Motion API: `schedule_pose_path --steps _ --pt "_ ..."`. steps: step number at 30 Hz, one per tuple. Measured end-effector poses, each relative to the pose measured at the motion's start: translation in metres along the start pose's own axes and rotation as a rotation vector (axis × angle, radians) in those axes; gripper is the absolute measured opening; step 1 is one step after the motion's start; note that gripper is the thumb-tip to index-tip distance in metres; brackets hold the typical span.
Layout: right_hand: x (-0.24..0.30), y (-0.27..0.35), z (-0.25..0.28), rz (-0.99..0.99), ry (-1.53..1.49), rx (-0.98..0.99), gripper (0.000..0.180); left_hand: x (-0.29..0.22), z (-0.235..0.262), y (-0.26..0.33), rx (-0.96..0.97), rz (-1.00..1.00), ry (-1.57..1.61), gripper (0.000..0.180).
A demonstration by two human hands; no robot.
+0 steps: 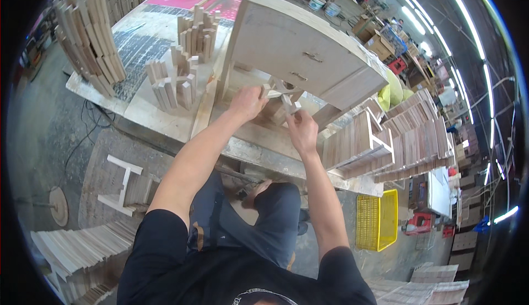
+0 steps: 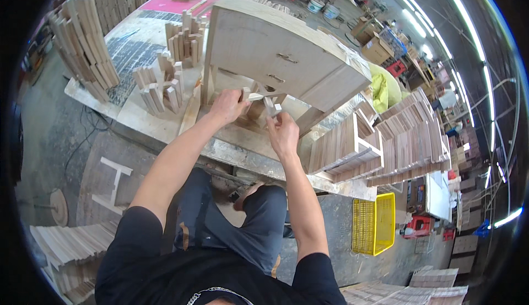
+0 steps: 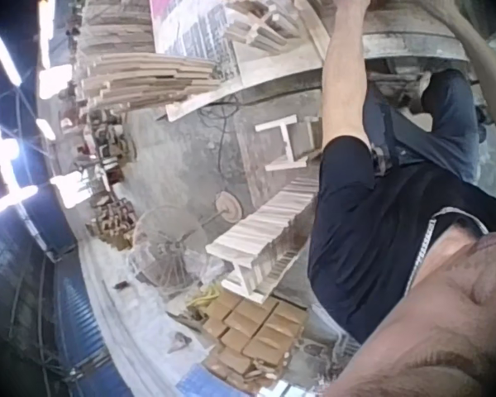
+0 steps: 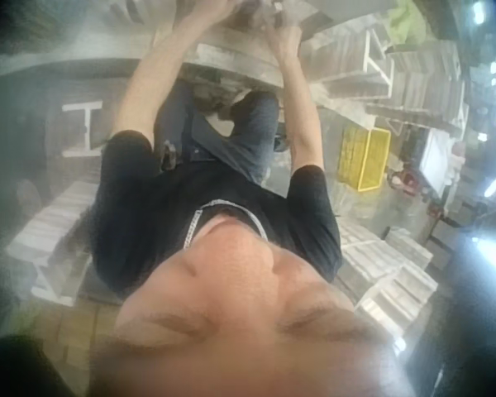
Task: Assemble and organize small interlocking wooden components to form larger structures.
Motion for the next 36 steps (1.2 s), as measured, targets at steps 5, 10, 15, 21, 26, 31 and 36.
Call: schedule_pose_path --steps 5,10,15,21,26,31,36 --pt "-0.030 0.092 0.030 0.075 -0.022 -0.049 0.029 -0.004 -0.004 -0.002 -0.021 -0.009 -0.002 0.029" --pt "-0.113 0.167 0.028 -0.112 0.023 0.067 0.025 -0.007 -0.001 0.000 0.035 0.028 0.000 0.029" --pt "-0.147 0.190 0.044 -0.231 -0.035 0.067 0.025 -0.008 -0.001 0.002 0.035 0.034 -0.004 0.030" --pt "-0.121 0.198 0.060 -0.247 -0.076 0.081 0.026 -0.006 -0.001 -0.001 0.006 0.047 0.023 0.031" --pt "-0.110 0.216 0.067 -0.185 -0.077 0.151 0.025 0.002 0.004 0.005 -0.056 -0.005 0.039 0.031" --pt "-0.129 0.245 0.066 -0.288 -0.022 0.345 0.025 0.009 0.020 0.036 -0.073 -0.095 0.048 0.030" --pt "-0.132 0.241 0.064 -0.206 0.030 0.352 0.029 -0.007 0.050 0.114 -0.011 -0.123 0.007 0.029"
Point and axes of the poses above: each hand's wrist, its own y-axis away from the middle knuckle, its own z-axis out of the back of the hand, x = y × z, the point moved 7 cm from there along -y, towards the middle knuckle, and after that the axes turned 13 degrees about -z, right-handed, at the moved point
